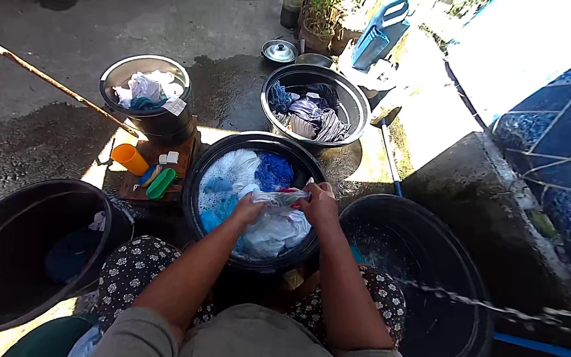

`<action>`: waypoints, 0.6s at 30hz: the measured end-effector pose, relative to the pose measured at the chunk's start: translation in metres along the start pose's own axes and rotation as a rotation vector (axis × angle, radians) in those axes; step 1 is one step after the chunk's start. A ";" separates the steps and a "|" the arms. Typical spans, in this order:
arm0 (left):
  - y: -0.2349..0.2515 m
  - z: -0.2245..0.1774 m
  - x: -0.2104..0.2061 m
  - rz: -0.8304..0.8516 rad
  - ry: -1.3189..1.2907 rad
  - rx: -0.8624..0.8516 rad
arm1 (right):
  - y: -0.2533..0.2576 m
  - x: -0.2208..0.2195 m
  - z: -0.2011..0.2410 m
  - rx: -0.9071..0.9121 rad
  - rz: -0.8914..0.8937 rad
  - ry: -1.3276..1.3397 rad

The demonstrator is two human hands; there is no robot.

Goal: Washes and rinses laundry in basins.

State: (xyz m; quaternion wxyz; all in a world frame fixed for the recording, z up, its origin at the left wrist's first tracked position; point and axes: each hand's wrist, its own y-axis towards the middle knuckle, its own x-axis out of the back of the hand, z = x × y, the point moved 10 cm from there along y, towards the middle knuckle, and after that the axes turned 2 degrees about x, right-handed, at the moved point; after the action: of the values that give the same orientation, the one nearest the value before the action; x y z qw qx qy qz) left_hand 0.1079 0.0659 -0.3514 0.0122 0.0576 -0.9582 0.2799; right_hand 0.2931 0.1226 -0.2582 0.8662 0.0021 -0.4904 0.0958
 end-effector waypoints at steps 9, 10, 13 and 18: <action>-0.024 -0.022 0.014 -0.086 -0.584 -0.225 | -0.014 -0.101 0.004 -0.324 0.182 1.189; -0.015 -0.006 0.028 -0.202 -0.529 -0.195 | -0.016 -0.098 0.012 -0.311 0.169 1.316; 0.003 0.039 0.024 -0.146 -0.506 -0.037 | -0.025 -0.096 0.038 -0.186 0.206 1.544; 0.007 0.026 0.016 -0.014 -1.046 -0.076 | -0.031 -0.116 0.050 0.017 0.444 1.472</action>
State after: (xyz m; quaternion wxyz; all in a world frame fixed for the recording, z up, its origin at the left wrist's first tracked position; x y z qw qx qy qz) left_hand 0.0919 0.0562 -0.3757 -0.4638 0.1956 -0.8454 0.1787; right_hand 0.1984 0.0686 -0.3279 0.9298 -0.1540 0.2244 0.2478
